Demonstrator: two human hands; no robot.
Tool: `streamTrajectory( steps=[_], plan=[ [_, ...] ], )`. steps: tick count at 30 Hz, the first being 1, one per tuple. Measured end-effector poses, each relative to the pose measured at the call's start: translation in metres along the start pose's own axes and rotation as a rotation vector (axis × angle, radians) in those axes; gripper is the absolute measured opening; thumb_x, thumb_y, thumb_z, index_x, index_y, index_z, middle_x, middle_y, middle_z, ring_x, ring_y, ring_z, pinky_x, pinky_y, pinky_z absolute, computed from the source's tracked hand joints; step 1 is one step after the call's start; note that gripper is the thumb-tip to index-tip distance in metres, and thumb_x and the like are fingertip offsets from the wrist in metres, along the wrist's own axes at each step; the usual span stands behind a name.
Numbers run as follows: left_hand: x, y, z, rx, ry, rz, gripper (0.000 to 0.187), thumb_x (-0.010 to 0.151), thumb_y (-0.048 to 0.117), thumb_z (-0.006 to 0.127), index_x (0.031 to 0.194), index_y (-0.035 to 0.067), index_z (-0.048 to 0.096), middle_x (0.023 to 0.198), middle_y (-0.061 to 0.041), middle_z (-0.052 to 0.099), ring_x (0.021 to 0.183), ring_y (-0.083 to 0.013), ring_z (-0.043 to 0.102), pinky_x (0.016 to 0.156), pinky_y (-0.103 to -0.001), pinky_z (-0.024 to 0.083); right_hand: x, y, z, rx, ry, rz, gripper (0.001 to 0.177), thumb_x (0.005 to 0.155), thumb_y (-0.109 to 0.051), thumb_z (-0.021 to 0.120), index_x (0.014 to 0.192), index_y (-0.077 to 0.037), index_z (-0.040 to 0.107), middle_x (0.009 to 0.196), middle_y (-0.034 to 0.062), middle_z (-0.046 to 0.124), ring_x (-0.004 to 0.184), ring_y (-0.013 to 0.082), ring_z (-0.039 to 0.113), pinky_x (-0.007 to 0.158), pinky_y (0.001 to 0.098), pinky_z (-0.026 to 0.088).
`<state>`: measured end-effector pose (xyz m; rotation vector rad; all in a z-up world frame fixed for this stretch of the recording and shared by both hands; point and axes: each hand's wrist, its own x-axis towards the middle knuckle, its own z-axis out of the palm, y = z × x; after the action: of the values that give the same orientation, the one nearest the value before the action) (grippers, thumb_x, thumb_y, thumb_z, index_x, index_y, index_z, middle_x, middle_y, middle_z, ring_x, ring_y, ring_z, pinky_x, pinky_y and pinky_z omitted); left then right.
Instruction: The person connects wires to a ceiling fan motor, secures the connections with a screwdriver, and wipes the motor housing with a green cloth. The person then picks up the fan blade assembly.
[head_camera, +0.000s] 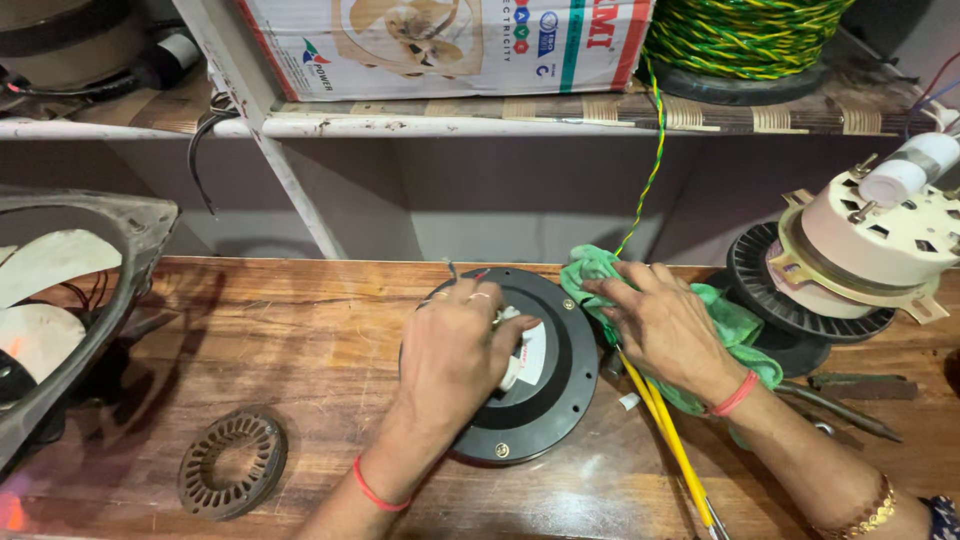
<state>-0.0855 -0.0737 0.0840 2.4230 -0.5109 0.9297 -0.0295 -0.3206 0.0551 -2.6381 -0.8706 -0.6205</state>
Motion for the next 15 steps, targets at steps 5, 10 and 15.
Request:
streamTrajectory(
  steps=[5,10,15],
  plan=[
    [-0.01,-0.009,-0.005,-0.122,0.135,-0.073,0.029,0.078,0.025,0.088,0.075,0.006,0.066,0.067,-0.011,0.064,0.06,-0.0284,0.063,0.053,-0.04,0.047,0.0,0.001,0.001,0.005,-0.005,0.01,0.045,0.082,-0.012,0.068,0.126,-0.016,0.067,0.123,0.0149,0.063,0.104,0.0371,0.06,0.085,0.0482,0.05],
    [-0.014,-0.008,0.002,-0.183,0.201,-0.079,0.028,0.08,0.02,0.088,0.079,0.003,0.066,0.068,-0.01,0.063,0.057,-0.0236,0.063,0.05,-0.037,0.046,0.001,0.001,0.001,0.012,-0.038,0.041,0.043,0.083,-0.016,0.069,0.127,-0.017,0.067,0.124,0.0134,0.063,0.103,0.0359,0.06,0.087,0.0476,0.05],
    [-0.018,-0.004,0.004,-0.221,0.263,-0.094,0.027,0.08,0.018,0.087,0.078,0.003,0.065,0.068,-0.008,0.062,0.058,-0.0217,0.062,0.051,-0.035,0.046,-0.001,0.002,0.0,0.004,-0.019,-0.059,0.047,0.079,-0.021,0.074,0.124,-0.012,0.067,0.124,0.0185,0.061,0.104,0.0395,0.058,0.084,0.0493,0.049]
  ],
)
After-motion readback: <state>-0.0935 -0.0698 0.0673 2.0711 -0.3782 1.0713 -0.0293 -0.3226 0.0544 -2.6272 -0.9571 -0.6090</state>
